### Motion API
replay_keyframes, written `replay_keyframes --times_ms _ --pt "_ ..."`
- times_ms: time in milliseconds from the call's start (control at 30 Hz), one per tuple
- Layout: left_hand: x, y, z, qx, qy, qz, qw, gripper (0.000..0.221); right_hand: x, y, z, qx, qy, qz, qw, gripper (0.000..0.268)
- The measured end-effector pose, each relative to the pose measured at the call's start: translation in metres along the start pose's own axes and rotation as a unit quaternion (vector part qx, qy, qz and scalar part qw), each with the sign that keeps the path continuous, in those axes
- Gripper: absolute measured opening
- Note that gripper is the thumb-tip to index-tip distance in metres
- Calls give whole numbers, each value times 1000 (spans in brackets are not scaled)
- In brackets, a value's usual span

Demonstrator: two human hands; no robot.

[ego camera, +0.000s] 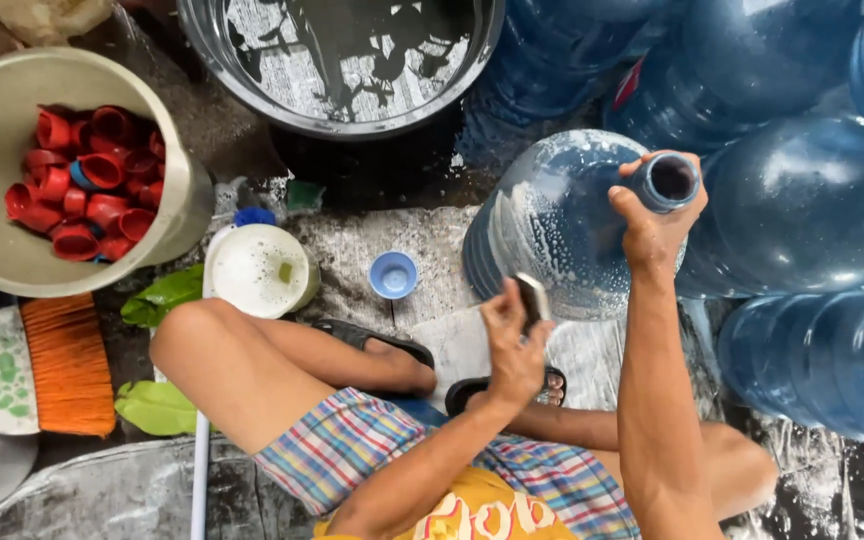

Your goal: Washing the exterior of large plastic water jugs using a sponge and water.

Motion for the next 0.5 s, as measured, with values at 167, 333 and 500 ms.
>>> replay_keyframes --times_ms 167,333,500 --pt "-10 4 -56 171 36 -100 979 57 0 -3 0 -11 -20 -8 1000 37" --pt "-14 4 -64 204 25 -144 968 44 5 -3 -2 -17 -6 -20 1000 36" --pt "25 20 -9 374 -64 -307 873 40 1 2 -3 -9 -13 -6 1000 36"
Point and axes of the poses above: each hand's wrist, its own z-axis away from the middle knuckle, its own x-axis out of the palm, y = z × x, the point moved 10 cm from there along -z, towards the middle knuckle, and after that the axes turned 10 degrees about -y, right-handed, at the moved point
